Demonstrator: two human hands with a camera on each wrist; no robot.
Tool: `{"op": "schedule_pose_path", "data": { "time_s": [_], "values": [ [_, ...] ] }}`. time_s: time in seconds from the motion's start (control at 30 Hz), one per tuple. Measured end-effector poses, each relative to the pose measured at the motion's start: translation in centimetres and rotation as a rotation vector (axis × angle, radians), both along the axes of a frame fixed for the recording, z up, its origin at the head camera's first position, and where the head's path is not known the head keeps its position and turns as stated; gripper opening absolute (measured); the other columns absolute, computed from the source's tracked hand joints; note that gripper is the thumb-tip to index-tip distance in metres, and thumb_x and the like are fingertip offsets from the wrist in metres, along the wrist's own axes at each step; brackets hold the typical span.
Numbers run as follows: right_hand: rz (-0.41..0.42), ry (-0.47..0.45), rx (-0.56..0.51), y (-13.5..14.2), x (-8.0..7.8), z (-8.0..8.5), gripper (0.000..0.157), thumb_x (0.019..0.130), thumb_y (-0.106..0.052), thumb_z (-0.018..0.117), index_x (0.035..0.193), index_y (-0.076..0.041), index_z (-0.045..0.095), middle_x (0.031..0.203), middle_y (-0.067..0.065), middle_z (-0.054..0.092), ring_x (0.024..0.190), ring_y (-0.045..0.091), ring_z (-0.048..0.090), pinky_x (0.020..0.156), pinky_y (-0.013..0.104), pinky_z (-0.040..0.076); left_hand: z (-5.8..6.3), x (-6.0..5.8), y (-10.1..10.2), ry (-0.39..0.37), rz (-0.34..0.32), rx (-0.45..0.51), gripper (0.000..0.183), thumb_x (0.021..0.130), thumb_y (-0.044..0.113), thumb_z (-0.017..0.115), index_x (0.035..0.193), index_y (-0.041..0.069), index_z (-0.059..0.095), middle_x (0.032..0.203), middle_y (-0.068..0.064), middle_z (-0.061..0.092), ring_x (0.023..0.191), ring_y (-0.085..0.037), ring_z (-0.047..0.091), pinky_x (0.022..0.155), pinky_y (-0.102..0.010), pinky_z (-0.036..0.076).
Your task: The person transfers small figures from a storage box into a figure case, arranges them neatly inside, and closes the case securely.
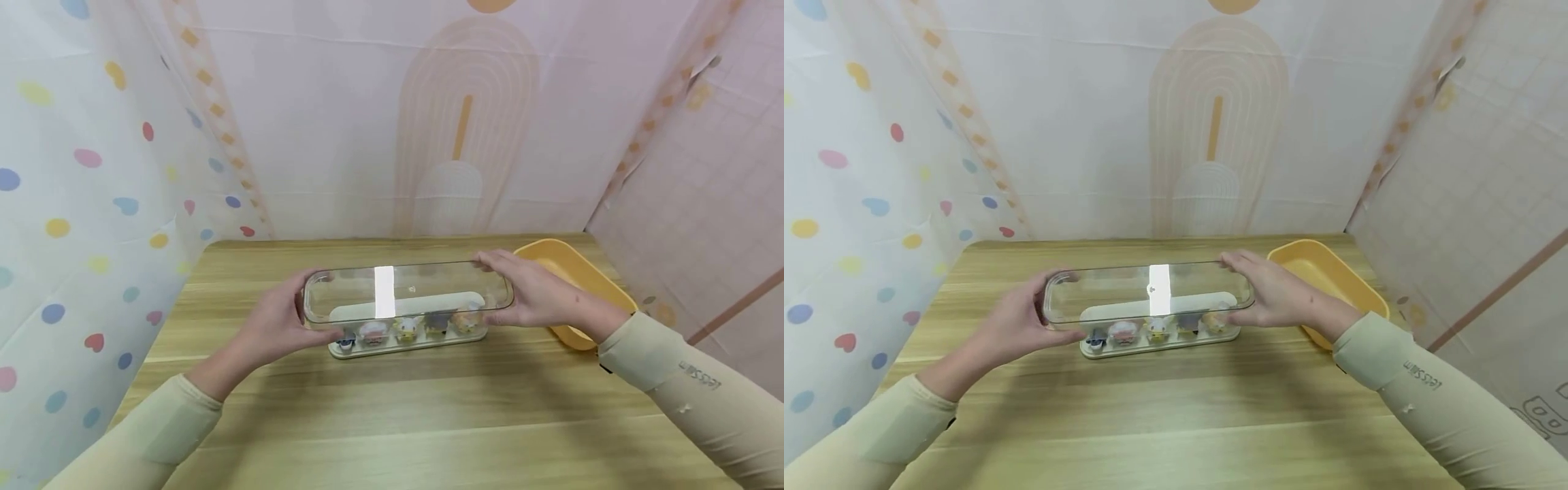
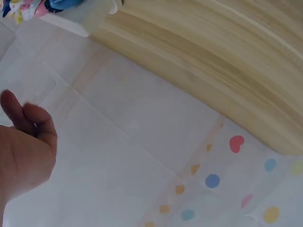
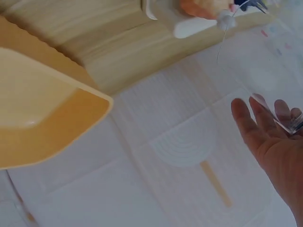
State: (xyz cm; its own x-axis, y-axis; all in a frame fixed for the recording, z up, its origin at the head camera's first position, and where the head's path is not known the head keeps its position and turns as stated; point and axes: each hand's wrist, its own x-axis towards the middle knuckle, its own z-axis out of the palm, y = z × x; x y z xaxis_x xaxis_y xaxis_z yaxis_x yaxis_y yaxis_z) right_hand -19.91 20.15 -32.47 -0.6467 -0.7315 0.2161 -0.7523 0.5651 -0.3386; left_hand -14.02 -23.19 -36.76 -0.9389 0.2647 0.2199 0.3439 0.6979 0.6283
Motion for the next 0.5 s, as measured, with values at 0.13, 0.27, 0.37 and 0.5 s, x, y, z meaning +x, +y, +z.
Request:
{"op": "schedule_pose_path", "data": {
  "time_s": [0.13, 0.27, 0.37, 0.5],
  "values": [
    [-0.014, -0.016, 0.008, 0.3, -0.1, -0.9, 0.088, 0.081, -0.024, 0.094, 0.152, 0.001, 0.049, 0.145, 0.02, 0.063, 0.133, 0.039, 0.064, 0.11, 0.06, 0.054, -0.7, 0.1, 0.4, 0.035, 0.035, -0.121, 0.095, 0.065, 0.044, 0.103, 0.146, 0.02, 0.058, 0.115, -0.01, 0.073, 0.101, -0.028, 0.066, 0.083, -0.045, 0.057],
    [-0.018, -0.05, 0.018, 0.5, -0.3, -1.7, 0.089, 0.079, -0.022, 0.095, 0.152, 0.002, 0.049, 0.145, 0.02, 0.064, 0.132, 0.038, 0.064, 0.11, 0.059, 0.054, -1.3, 0.2, 0.6, 0.051, 0.06, -0.2, 0.097, 0.064, 0.053, 0.101, 0.145, 0.019, 0.06, 0.133, -0.015, 0.069, 0.124, -0.039, 0.058, 0.102, -0.061, 0.049],
    [-0.025, -0.075, 0.024, 0.6, -0.4, -2.1, 0.091, 0.078, -0.023, 0.095, 0.153, 0.002, 0.049, 0.146, 0.02, 0.064, 0.132, 0.038, 0.064, 0.112, 0.06, 0.053, -1.7, 0.1, 0.7, 0.057, 0.048, -0.225, 0.097, 0.064, 0.055, 0.099, 0.145, 0.017, 0.061, 0.139, -0.015, 0.069, 0.133, -0.041, 0.054, 0.114, -0.065, 0.04],
    [-0.043, -0.112, 0.043, 0.4, -0.6, -2.5, 0.092, 0.079, -0.024, 0.094, 0.154, 0.001, 0.049, 0.149, 0.021, 0.063, 0.136, 0.04, 0.062, 0.115, 0.061, 0.05, -2.3, -0.2, 0.9, 0.052, 0.037, -0.248, 0.098, 0.064, 0.055, 0.099, 0.145, 0.015, 0.06, 0.139, -0.015, 0.069, 0.138, -0.042, 0.052, 0.119, -0.064, 0.032]
  ]
}}
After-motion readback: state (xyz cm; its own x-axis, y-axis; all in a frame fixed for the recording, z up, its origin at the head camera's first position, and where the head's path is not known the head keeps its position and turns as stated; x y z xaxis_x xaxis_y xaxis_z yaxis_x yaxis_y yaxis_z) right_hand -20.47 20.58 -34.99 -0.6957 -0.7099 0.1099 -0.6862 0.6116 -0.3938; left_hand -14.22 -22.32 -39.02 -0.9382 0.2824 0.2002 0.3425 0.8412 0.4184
